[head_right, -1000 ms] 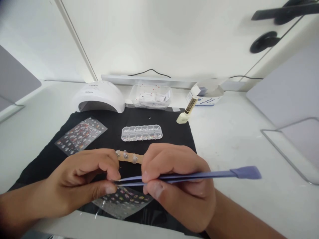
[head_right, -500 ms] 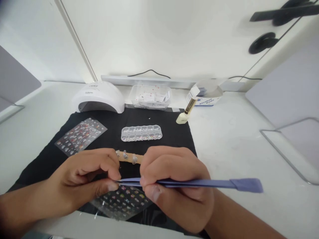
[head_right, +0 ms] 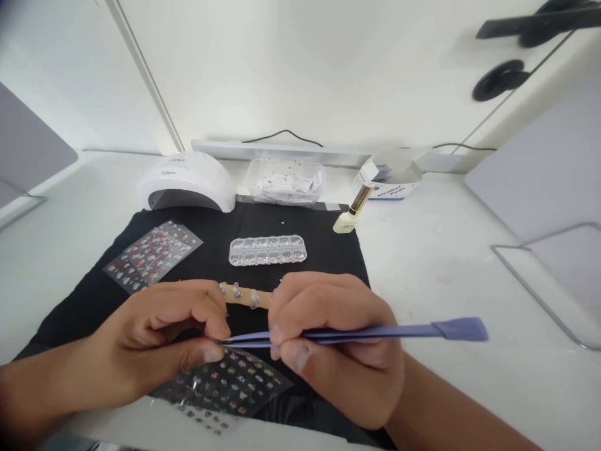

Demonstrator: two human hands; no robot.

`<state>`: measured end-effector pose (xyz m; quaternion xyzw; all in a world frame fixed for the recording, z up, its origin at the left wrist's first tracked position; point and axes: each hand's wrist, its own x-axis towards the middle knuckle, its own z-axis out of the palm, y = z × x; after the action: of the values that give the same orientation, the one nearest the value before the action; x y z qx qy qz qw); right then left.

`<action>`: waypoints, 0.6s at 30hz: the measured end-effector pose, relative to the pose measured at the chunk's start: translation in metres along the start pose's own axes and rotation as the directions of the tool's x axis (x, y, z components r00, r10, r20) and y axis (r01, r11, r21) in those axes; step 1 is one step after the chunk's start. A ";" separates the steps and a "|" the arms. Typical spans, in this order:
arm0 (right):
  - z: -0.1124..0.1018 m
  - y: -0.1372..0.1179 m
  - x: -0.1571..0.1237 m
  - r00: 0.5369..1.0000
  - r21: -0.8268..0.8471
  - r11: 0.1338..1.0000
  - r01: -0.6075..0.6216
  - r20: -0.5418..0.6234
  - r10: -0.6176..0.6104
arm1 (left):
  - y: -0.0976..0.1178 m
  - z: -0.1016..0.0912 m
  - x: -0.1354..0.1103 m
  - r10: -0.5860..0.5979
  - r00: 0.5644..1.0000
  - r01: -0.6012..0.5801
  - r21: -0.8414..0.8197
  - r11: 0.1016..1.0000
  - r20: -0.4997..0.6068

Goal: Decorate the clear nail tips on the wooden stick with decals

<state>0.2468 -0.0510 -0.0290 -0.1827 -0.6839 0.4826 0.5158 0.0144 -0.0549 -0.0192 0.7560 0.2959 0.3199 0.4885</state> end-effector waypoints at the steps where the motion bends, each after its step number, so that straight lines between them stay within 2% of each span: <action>1: 0.000 0.001 0.000 1.000 0.006 1.000 0.004 0.001 -0.004 | 0.000 0.000 0.000 -0.004 1.000 0.004 -0.005 1.000 -0.002; 7: -0.001 0.006 0.003 0.998 0.052 0.996 0.066 0.010 -0.066 | 0.000 0.000 -0.003 -0.033 0.999 0.034 -0.020 0.999 0.019; 18: -0.001 0.006 0.002 0.998 0.052 0.997 0.059 0.012 -0.060 | 0.001 -0.001 -0.001 -0.033 0.999 0.033 -0.014 0.999 0.031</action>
<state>0.2453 -0.0462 -0.0327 -0.1458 -0.6798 0.4857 0.5298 0.0133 -0.0553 -0.0186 0.7523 0.2983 0.3022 0.5037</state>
